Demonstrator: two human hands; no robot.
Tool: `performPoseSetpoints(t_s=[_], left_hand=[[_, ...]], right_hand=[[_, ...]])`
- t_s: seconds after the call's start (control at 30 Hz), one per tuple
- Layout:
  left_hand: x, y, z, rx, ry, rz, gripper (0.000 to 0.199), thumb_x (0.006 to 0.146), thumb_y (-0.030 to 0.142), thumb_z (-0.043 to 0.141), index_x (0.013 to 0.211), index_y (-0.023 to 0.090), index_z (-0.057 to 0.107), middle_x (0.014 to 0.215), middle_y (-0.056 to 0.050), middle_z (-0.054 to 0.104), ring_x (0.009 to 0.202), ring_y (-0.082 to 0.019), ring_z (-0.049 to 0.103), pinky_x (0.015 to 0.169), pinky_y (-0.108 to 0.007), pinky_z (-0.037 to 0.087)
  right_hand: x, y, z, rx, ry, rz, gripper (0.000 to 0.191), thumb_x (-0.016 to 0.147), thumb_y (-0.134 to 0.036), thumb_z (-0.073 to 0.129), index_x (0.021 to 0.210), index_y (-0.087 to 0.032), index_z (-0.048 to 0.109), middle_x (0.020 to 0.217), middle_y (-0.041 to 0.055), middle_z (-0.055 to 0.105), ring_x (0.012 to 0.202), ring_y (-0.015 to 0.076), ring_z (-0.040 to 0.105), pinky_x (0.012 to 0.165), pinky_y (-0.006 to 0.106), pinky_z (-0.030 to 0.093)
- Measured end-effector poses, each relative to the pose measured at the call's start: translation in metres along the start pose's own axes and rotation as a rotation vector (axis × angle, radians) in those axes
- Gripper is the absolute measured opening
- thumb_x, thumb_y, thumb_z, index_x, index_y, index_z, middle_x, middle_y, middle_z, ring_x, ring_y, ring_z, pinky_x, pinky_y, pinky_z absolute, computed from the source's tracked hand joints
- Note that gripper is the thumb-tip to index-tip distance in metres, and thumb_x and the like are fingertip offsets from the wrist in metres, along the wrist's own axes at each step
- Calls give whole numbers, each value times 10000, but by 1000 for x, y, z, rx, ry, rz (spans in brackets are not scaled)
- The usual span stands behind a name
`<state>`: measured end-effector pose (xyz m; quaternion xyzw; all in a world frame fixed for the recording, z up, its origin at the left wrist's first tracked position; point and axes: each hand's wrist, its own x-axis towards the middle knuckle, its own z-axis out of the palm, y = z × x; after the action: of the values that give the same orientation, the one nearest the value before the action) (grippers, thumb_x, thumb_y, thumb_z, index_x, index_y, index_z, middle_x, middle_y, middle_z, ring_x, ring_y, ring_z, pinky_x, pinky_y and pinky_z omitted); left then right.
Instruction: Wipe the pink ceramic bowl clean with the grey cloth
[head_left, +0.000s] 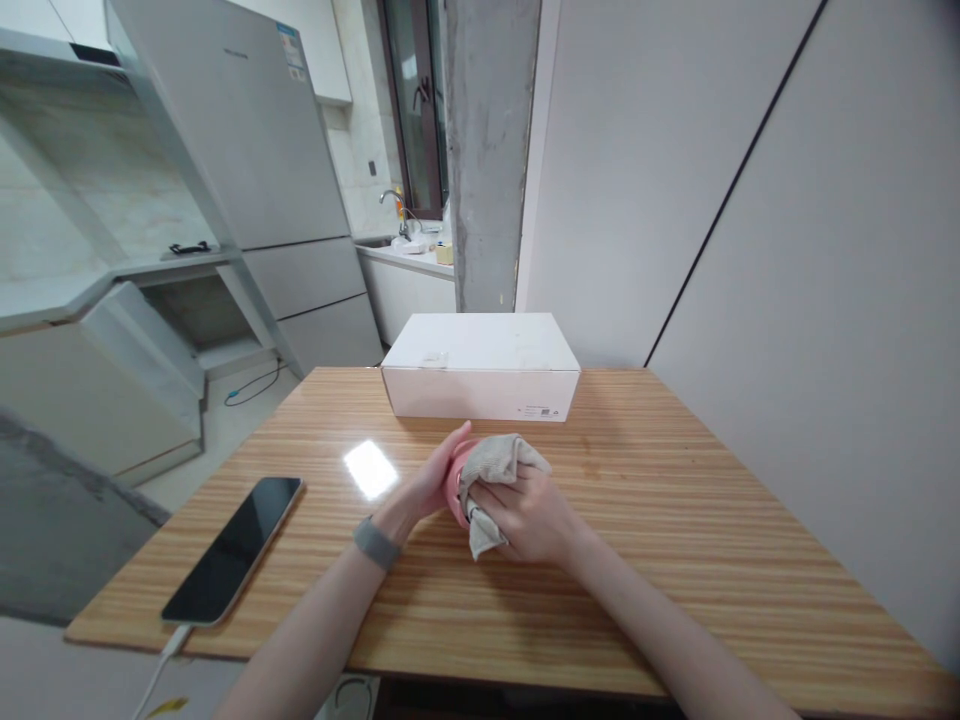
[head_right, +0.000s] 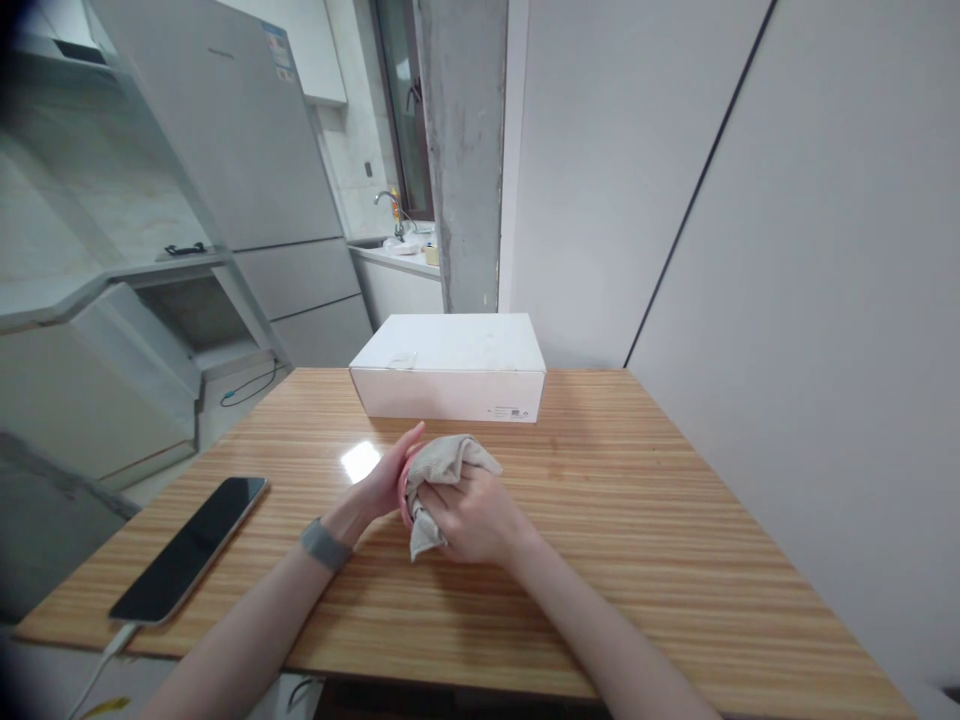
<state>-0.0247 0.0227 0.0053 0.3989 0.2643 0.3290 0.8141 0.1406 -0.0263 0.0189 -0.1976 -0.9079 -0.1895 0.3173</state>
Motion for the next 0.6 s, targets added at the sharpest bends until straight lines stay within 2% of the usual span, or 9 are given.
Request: performPoseSetpoints(t_s=[0.13,0.23,0.33,0.43,0.6], left_hand=[[-2,4,2,211,1,36,488,870,543,509,858,105,722,742,-52,730,735,-188,645,832,-301,426],[0,4,4,224,32,80,479,880,526,502,988,106,708,885,-56,743,920,-213,642,936,-317,390],[2,0,3,256,123,161,464,878,508,517,1048,113,692,1028,-70,728,1091,-236,589,1019,-337,339],[4,-5,6,222,186,193,458,879,489,527,1093,113,678,1119,-94,702,1137,-253,568,1033,-358,335],[2,-8,24,-70,-60,225,418,871,382,543,1184,120,632,1192,-113,666,1145,-266,571,981,-365,401]], right_hand=[[-4,0,1,54,-17,45,290,860,-338,483,998,-130,631,886,108,725,869,260,641,808,383,471],[-8,5,2,88,-27,74,289,849,-341,497,1008,-139,628,913,120,722,890,267,636,831,392,459],[-10,11,2,97,-39,104,280,843,-332,491,1003,-149,630,930,123,720,891,275,638,835,404,451],[-13,18,2,102,-25,161,302,851,-328,467,1031,-146,627,967,131,720,913,295,637,836,425,443],[-16,27,1,90,24,316,312,879,-305,404,1028,-149,629,1002,131,720,935,301,632,830,428,446]])
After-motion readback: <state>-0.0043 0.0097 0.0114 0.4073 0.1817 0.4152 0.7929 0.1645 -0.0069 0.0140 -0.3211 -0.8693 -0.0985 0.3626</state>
